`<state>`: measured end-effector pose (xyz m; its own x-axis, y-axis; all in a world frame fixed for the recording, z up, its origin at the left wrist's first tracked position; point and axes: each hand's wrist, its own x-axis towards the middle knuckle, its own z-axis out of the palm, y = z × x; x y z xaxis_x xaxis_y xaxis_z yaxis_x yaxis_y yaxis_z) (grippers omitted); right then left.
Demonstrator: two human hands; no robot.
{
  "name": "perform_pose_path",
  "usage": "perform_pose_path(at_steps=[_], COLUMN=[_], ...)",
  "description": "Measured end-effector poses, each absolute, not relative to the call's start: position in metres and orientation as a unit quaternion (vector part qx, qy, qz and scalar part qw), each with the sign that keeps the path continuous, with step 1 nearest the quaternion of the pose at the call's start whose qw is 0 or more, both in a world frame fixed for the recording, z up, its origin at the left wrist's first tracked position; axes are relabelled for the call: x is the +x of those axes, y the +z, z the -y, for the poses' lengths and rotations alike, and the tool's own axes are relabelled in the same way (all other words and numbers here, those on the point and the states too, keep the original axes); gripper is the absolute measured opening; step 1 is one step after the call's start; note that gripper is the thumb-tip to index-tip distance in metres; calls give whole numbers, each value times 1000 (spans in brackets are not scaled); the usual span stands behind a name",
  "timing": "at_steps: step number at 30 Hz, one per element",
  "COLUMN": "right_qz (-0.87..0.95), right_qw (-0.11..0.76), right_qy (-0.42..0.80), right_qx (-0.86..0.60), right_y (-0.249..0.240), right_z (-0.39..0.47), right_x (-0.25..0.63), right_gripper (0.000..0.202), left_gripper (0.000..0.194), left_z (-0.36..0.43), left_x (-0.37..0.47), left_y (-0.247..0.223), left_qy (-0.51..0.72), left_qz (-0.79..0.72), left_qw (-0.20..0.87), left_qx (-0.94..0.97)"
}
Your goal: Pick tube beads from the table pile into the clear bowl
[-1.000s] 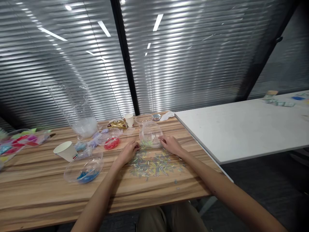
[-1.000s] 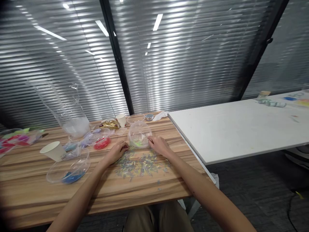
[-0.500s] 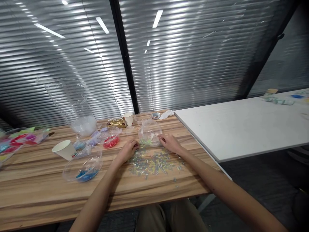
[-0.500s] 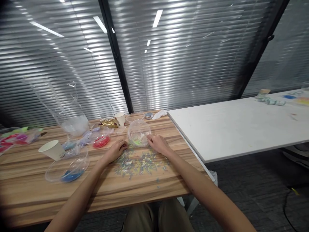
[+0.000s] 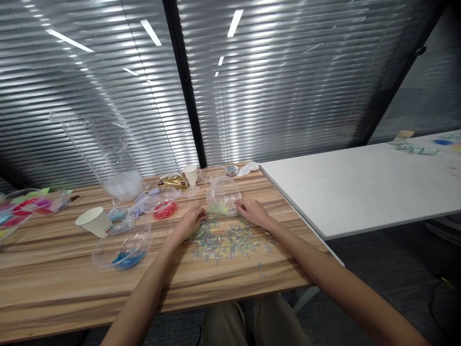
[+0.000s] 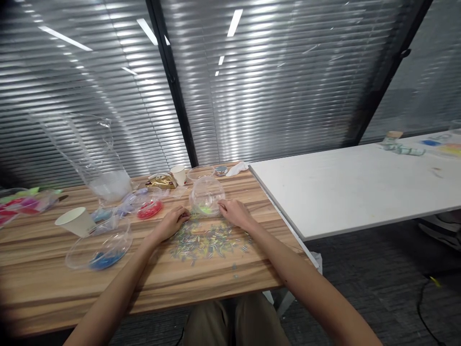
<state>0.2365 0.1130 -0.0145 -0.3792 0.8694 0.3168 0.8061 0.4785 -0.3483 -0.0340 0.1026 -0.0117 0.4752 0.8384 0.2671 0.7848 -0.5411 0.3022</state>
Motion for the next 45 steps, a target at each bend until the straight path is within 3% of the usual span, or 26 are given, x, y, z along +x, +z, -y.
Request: perform_pose_path(at_steps=[45], right_qz=[831], right_qw=[213], right_qy=[65], right_qx=[-509], right_y=[-11], right_z=[-110], right_x=[237], right_gripper=[34], left_gripper=[17], left_z=[-101], left_x=[-33], left_y=[-9], left_qy=[196], left_qz=[-476], left_qw=[87], left_qx=[853])
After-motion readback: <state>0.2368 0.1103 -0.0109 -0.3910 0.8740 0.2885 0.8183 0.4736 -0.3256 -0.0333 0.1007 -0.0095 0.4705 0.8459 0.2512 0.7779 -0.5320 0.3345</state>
